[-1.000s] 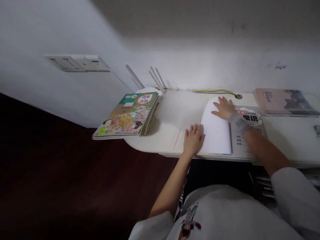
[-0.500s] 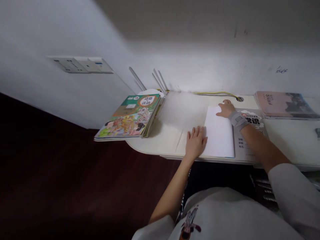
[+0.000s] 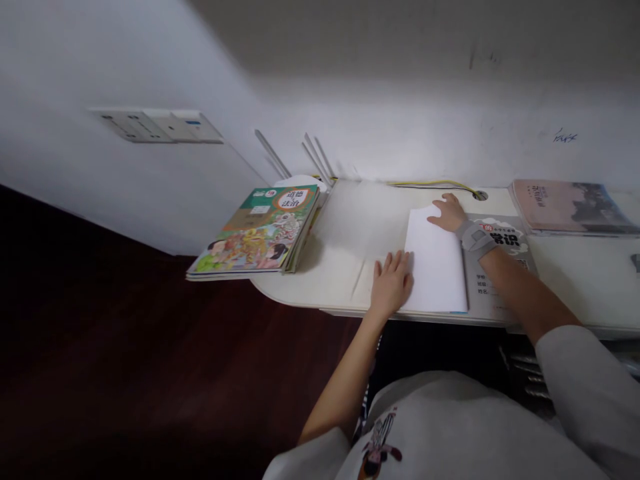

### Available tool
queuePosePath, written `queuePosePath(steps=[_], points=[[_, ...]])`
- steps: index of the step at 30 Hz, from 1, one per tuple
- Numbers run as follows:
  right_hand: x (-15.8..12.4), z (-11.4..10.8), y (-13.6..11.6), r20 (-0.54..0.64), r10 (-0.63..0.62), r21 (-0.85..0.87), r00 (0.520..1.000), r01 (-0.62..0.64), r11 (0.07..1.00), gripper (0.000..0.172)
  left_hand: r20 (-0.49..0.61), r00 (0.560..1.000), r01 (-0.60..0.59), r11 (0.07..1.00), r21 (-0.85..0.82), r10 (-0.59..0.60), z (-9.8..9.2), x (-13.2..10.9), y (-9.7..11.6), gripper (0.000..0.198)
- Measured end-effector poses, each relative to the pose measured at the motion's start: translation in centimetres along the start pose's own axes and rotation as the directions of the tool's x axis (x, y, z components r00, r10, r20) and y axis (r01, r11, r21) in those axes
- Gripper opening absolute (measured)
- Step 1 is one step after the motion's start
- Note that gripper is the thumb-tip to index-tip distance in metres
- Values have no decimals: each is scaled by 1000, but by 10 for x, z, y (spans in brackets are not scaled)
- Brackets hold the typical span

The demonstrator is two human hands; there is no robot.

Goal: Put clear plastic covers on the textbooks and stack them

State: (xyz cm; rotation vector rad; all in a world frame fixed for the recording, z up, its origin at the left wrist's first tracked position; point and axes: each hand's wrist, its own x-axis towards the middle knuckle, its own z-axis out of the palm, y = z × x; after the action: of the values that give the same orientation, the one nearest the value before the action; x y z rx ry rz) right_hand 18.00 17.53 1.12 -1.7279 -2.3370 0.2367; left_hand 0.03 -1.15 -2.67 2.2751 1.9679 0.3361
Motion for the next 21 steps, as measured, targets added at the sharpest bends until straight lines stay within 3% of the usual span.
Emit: queuePosePath(steps=[3,6,14,19,21], points=[[-4,3,7,-99,27,157,995,-11,988,59,-3,1000,-2,1000,-5,2,1,0,-1,52],[-11,7,20,-103,-12,220,995,35,975,63,-16,1000,-9,1000,-5,9,1,0,-1,51],[-21,28,30,46,29,87,999,-33,996,57,-49,998,-27,1000,-5,27,7,-1,-5,49],[-18,33,23,-42,37,148,998,-30,989,50,-38,998,-50,997,-50,48,2,-6,1,47],[-16,35,23,-75,51,201,996,-35,979,49,-39,987,-157,985,-74,155,-4,-12,10,55]])
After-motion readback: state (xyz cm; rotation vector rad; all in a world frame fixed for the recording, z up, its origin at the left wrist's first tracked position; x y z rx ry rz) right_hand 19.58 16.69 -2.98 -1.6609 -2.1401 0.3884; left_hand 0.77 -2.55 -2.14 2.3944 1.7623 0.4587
